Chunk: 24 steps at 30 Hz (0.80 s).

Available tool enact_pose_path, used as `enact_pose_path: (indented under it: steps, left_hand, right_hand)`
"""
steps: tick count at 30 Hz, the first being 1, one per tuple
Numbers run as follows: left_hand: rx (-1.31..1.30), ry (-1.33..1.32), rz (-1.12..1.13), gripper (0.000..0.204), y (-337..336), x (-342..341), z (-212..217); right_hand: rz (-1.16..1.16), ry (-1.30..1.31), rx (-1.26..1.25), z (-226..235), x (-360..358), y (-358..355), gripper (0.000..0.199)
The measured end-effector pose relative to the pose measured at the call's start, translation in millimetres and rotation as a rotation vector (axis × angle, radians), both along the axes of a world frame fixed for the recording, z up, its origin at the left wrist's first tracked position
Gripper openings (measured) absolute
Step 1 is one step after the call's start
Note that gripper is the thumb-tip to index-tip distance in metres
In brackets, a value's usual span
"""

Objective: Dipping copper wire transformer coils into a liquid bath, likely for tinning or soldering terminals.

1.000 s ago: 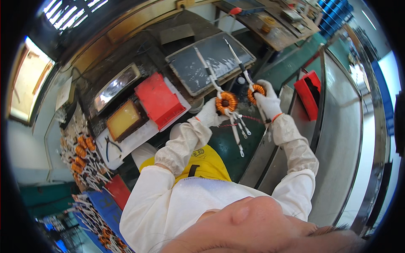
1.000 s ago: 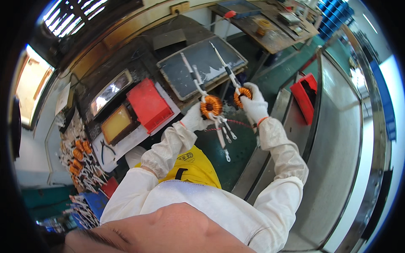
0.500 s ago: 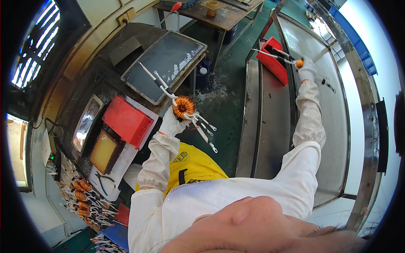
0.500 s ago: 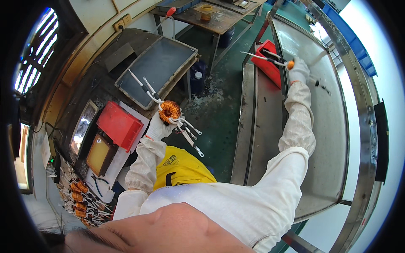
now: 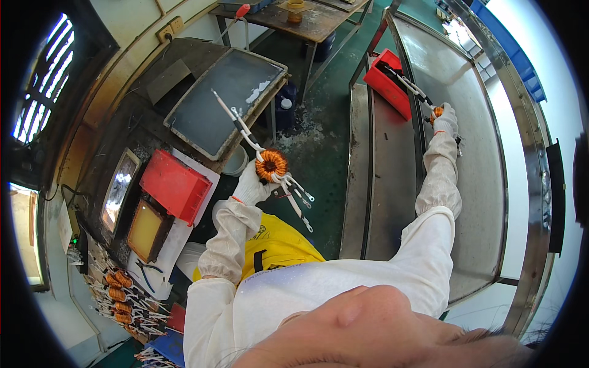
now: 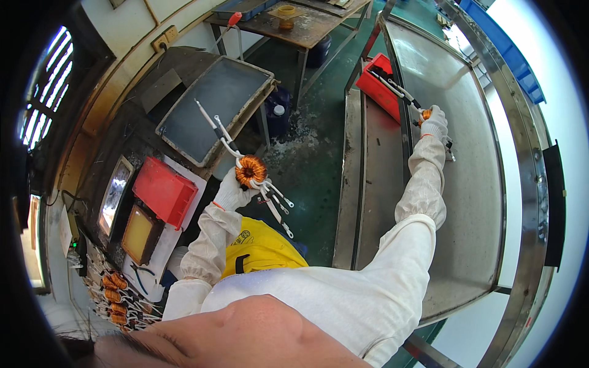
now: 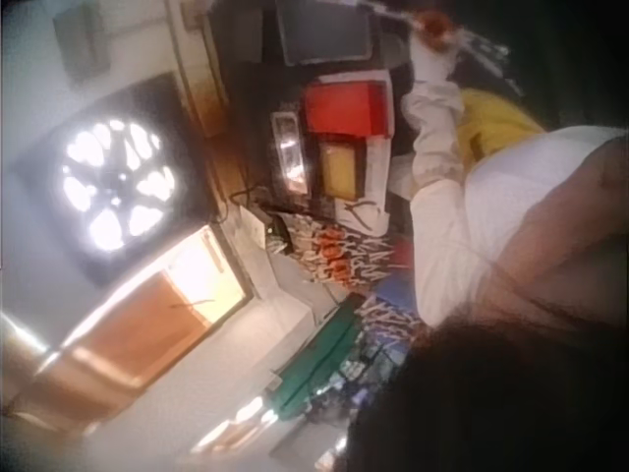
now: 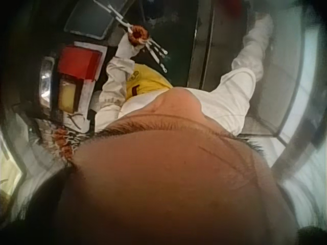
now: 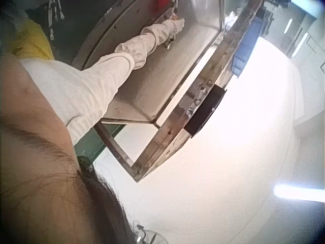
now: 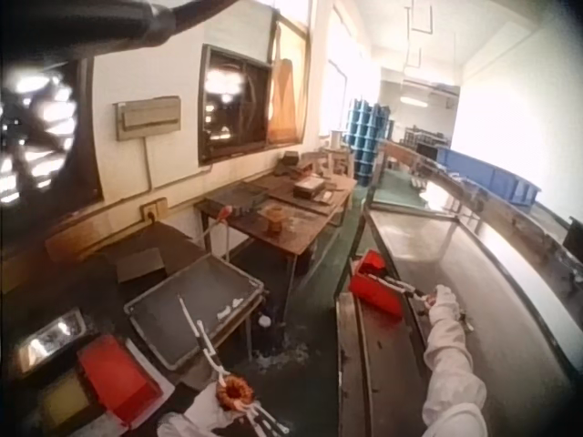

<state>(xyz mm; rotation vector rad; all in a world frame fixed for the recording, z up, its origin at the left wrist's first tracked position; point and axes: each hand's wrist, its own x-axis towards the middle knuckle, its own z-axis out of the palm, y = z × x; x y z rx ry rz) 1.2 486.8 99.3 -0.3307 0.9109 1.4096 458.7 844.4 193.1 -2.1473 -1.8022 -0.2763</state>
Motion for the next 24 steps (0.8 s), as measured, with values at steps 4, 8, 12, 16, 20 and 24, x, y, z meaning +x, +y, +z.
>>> enact_pose_path:
  steps: [4, 8, 12, 16, 20, 24]
  left_hand:
    - [0.003, 0.018, -0.027, 0.040, -1, 7, -10]
    - [0.041, 0.009, -0.099, 0.041, 3, 17, -8]
    - [0.011, 0.002, -0.057, 0.032, 5, 17, -21]
    - [0.029, 0.018, -0.031, 0.032, 6, 22, -31]
    - [0.019, -0.020, -0.013, 0.036, 13, 30, -35]
    - [0.020, -0.039, 0.036, 0.039, 8, 38, -45]
  right_hand:
    - [0.028, -0.126, 0.013, -23, 5, 5, 0.039]
    - [0.047, -0.155, -0.050, -40, 30, 19, 0.049]
    - [0.174, -0.244, 0.175, -45, 16, 4, 0.059]
    - [0.238, -0.180, 0.383, -21, -22, -49, 0.057]
    - [0.791, 0.644, 0.146, -60, -79, -107, 0.049]
    - [0.873, 0.988, -0.685, -76, -184, -208, 0.050]
